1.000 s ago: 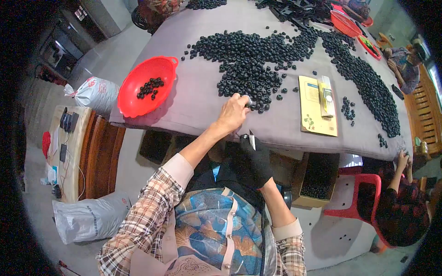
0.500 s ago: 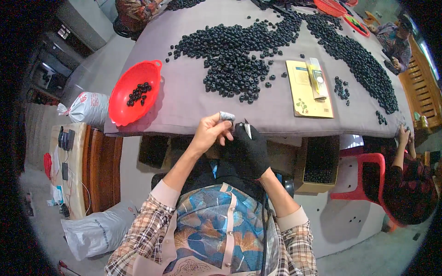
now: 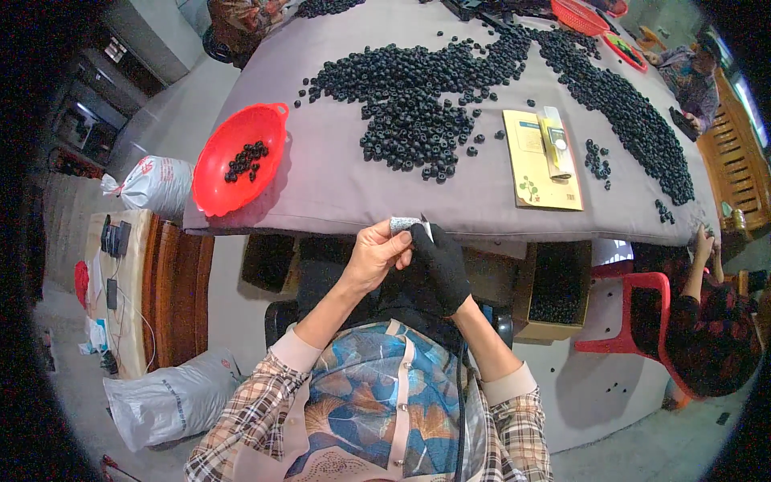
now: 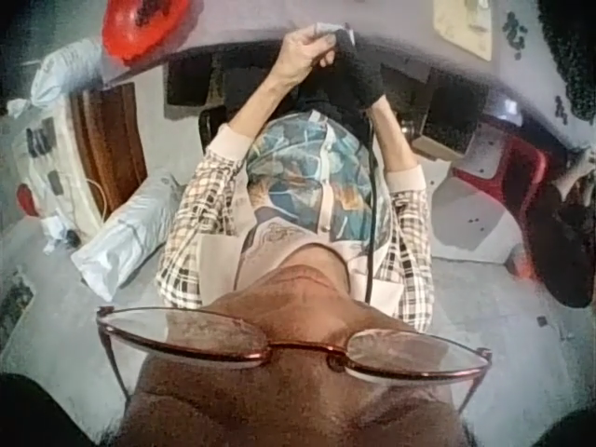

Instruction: The person sorts small plastic rings by hand on a table, then places them into a red bowl.

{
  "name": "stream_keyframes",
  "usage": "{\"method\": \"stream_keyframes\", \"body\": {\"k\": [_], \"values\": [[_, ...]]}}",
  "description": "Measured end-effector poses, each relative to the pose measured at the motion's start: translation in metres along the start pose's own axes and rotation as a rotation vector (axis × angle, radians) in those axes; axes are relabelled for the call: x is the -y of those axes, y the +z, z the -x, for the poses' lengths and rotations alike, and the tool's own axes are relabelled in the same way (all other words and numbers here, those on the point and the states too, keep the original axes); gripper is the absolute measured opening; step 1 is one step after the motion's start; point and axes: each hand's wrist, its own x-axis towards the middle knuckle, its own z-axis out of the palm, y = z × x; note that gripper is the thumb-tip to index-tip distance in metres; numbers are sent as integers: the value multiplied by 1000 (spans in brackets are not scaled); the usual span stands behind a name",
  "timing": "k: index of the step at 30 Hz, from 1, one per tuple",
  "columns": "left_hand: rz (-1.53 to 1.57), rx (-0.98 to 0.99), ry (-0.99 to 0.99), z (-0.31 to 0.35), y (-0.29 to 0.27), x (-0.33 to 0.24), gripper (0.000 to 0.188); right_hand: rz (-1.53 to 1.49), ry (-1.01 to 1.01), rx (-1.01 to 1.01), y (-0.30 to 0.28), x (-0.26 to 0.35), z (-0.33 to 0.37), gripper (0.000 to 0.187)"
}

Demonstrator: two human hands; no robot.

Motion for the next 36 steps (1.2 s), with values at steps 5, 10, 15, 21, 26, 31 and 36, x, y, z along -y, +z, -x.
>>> {"method": "stream_keyframes", "body": {"k": [5, 10, 15, 21, 26, 31, 36], "values": [[125, -77, -60, 2, 3, -1, 11, 135, -19, 21, -6, -6, -2, 26], [134, -53, -82, 3, -6, 1, 13, 66, 51, 17, -3, -4, 1, 24], [136, -30, -88, 4, -10, -7, 14, 123, -13, -12, 10, 23, 9, 20], [220, -23, -23, 2, -13, -18, 14, 498, -399, 6, -15, 4, 7, 25], [238, 3, -10, 5, -14, -17, 12, 371, -138, 13, 3, 30, 21, 25], [251, -17, -35, 7, -10, -18, 12, 486, -192, 30, 7, 35, 27, 24], [240, -34, -50, 7, -8, -18, 13, 635, -366, 51, 0, 24, 24, 28]]}}
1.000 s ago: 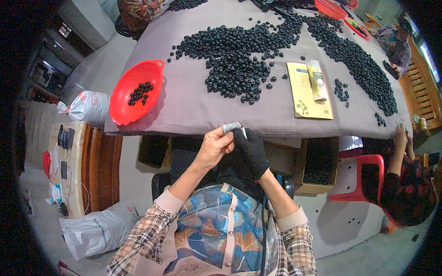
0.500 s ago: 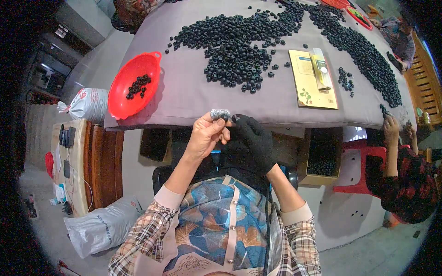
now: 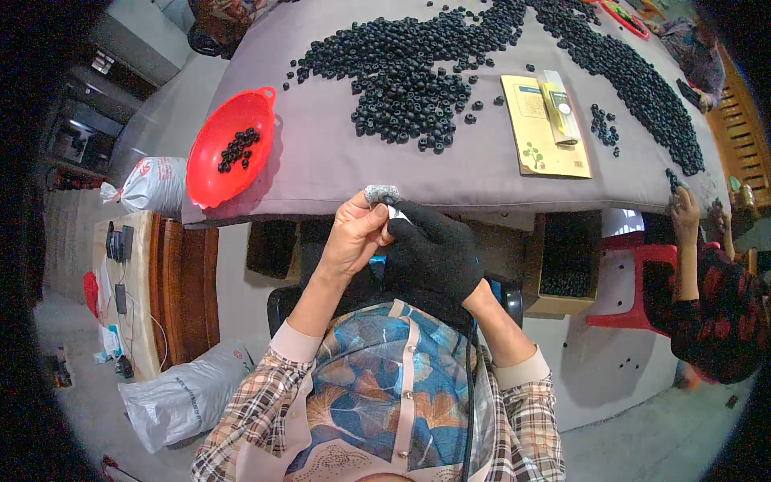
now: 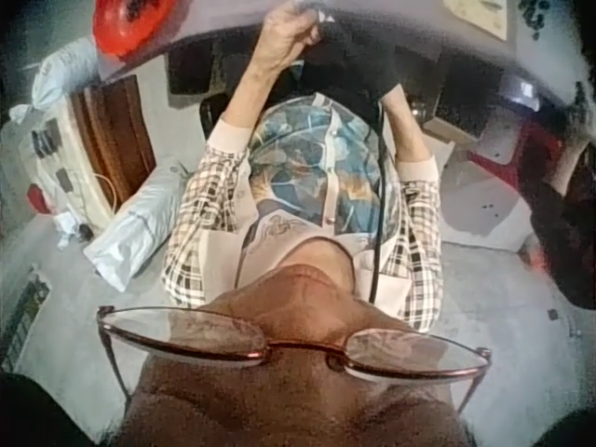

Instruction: The person sorts small plastic rings by hand on a table, then places them into a red bowl.

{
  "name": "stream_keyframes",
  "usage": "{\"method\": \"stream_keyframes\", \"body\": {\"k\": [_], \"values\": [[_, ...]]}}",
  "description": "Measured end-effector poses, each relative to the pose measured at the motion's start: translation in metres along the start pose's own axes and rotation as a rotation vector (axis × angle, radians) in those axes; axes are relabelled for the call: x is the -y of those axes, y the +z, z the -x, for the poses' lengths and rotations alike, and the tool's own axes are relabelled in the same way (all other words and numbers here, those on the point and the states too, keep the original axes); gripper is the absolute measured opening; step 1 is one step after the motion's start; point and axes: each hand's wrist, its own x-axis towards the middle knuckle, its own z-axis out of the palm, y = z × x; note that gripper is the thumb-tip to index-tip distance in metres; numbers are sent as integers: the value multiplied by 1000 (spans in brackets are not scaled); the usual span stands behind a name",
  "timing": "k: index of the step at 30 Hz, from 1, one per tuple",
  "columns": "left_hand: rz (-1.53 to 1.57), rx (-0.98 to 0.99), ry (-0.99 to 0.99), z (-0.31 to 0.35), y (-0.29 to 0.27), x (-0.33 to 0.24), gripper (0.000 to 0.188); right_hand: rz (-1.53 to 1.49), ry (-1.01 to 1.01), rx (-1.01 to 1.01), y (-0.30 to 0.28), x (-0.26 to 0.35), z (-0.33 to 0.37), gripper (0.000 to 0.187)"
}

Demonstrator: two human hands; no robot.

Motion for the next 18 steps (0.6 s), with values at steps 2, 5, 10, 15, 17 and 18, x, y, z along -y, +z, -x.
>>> {"method": "stream_keyframes", "body": {"k": [2, 5, 10, 15, 17, 18], "values": [[-6, 1, 1, 0, -1, 0, 13, 64, -83, -7, 1, 0, -1, 26], [-23, -12, 3, 1, 0, 0, 12, 135, -160, -3, 1, 6, -2, 24], [-25, -6, -3, 1, 2, -1, 11, 145, -184, -9, 1, 0, 0, 26], [-41, 0, -11, 3, 2, -4, 11, -77, 127, 21, -1, 10, -1, 28], [-36, 0, -15, 3, 3, -5, 11, -66, 103, 6, 0, 5, 0, 29], [-46, 1, -9, 3, 4, -5, 12, -57, 79, -8, 1, 4, 0, 31]]}}
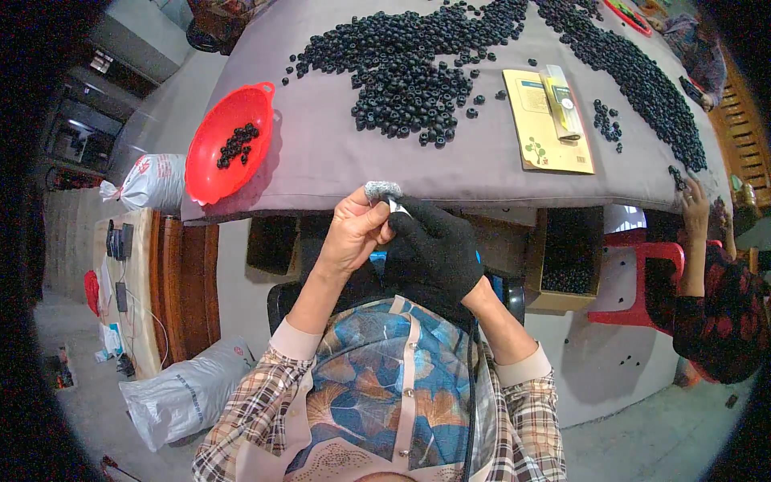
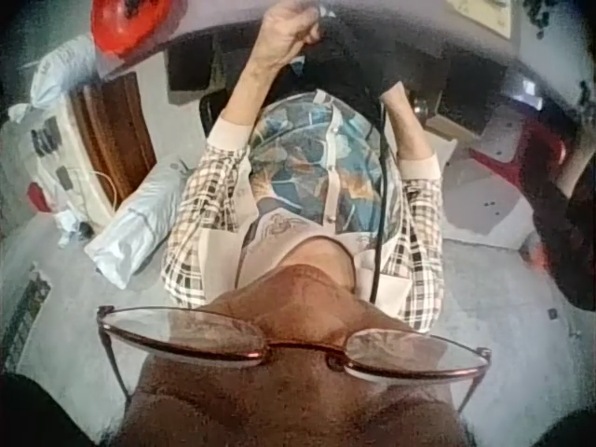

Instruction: The person sorts small plastic rings by hand on a table, then places them into a red bowl.

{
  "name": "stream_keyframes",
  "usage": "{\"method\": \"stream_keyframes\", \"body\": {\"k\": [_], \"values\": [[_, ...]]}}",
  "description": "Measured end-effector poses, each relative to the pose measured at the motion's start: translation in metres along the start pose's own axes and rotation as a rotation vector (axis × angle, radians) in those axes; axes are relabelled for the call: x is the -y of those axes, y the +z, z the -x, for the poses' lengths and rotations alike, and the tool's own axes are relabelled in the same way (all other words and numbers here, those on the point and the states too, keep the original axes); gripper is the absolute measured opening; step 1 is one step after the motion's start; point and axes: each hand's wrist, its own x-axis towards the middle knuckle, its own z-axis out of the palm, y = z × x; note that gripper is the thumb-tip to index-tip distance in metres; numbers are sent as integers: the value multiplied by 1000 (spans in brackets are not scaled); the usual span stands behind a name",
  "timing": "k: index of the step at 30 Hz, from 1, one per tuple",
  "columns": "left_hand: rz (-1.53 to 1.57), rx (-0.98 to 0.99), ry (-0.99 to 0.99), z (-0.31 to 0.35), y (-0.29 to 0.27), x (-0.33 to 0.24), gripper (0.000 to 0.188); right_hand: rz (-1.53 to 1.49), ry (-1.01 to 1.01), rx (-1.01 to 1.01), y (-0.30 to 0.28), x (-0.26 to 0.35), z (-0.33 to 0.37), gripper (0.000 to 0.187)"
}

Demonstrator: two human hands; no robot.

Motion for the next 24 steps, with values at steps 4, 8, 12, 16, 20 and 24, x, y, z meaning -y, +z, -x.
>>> {"method": "stream_keyframes", "body": {"k": [4, 8, 12, 16, 20, 24], "values": [[-51, 3, 30, 1, -1, 0, 13, 263, -277, -19, 2, 5, 0, 26], [-94, -7, 55, 4, 2, -3, 14, 324, -264, -11, 2, 11, 1, 26], [-161, -10, 61, 7, 6, -8, 15, 339, -289, -13, 2, 6, 3, 26], [-228, -21, 62, 11, 10, -12, 15, 287, -243, -18, 2, 12, 3, 25], [-240, -12, 79, 11, 9, -12, 15, 300, -274, -5, 2, 14, 3, 24], [-237, -1, 82, 10, 6, -7, 16, 336, -408, 10, -1, 0, 3, 42]]}}
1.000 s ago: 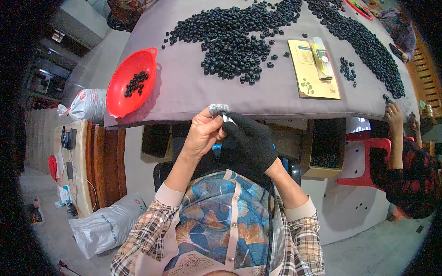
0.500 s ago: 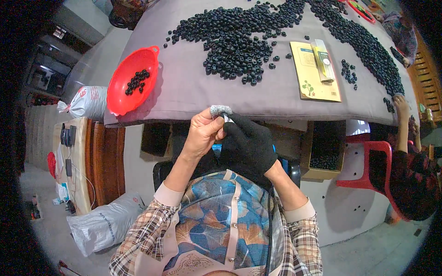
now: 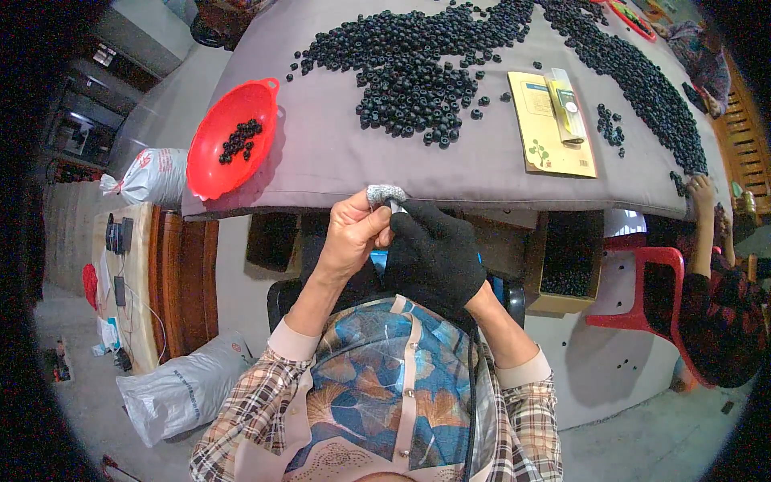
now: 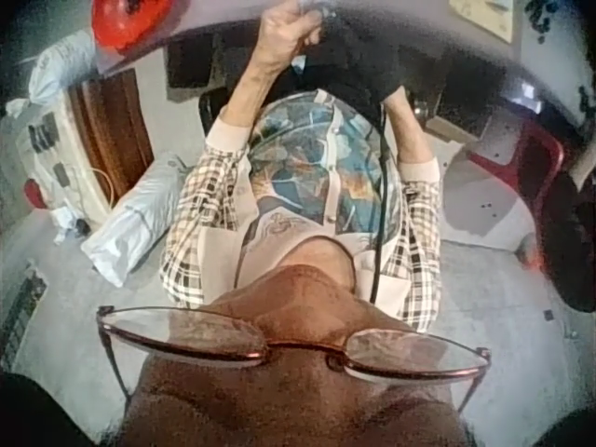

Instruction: The person sorts small plastic rings by hand on a table, then places them into a red bowl.

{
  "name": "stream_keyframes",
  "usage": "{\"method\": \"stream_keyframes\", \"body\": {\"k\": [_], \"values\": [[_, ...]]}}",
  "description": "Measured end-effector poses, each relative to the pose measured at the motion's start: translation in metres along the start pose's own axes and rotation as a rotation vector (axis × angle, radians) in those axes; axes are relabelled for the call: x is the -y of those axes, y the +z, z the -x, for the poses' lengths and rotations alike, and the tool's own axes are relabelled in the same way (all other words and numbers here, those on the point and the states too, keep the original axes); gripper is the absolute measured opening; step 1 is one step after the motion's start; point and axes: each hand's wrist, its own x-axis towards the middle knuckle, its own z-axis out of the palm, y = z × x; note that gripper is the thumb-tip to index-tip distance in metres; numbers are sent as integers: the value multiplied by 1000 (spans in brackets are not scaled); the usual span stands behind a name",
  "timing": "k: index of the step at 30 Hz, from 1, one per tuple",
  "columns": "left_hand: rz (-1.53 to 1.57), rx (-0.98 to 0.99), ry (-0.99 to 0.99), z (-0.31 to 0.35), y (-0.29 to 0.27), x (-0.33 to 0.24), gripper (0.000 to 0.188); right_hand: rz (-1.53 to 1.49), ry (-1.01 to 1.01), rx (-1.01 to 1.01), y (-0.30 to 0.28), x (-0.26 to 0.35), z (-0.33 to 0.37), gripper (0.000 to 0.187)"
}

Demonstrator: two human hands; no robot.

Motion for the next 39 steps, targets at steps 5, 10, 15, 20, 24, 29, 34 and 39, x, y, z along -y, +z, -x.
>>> {"method": "stream_keyframes", "body": {"k": [5, 10, 15, 20, 24, 29, 34, 39], "values": [[8, 15, 1, 1, 1, -2, 17, -54, 57, 23, -1, 2, -3, 47], [-17, -24, -21, 0, 3, -2, 16, -36, 31, 14, -1, 3, -3, 47], [-26, -17, -22, -1, 2, -1, 17, 15, 51, 40, 1, -5, -2, 44], [-91, -23, -10, 1, 5, -2, 16, -42, 104, 34, 3, -8, -2, 45], [128, -22, -23, -1, 2, 6, 15, -53, 109, 15, 5, -9, -1, 40], [347, 42, -41, -5, -4, 7, 15, -298, 291, 47, 0, 1, -5, 32], [394, 25, -92, -5, -3, 6, 14, -310, 363, 43, 0, -1, -3, 38], [393, 36, -107, -5, -5, 8, 14, -112, -42, -13, 0, -3, -2, 50]]}}
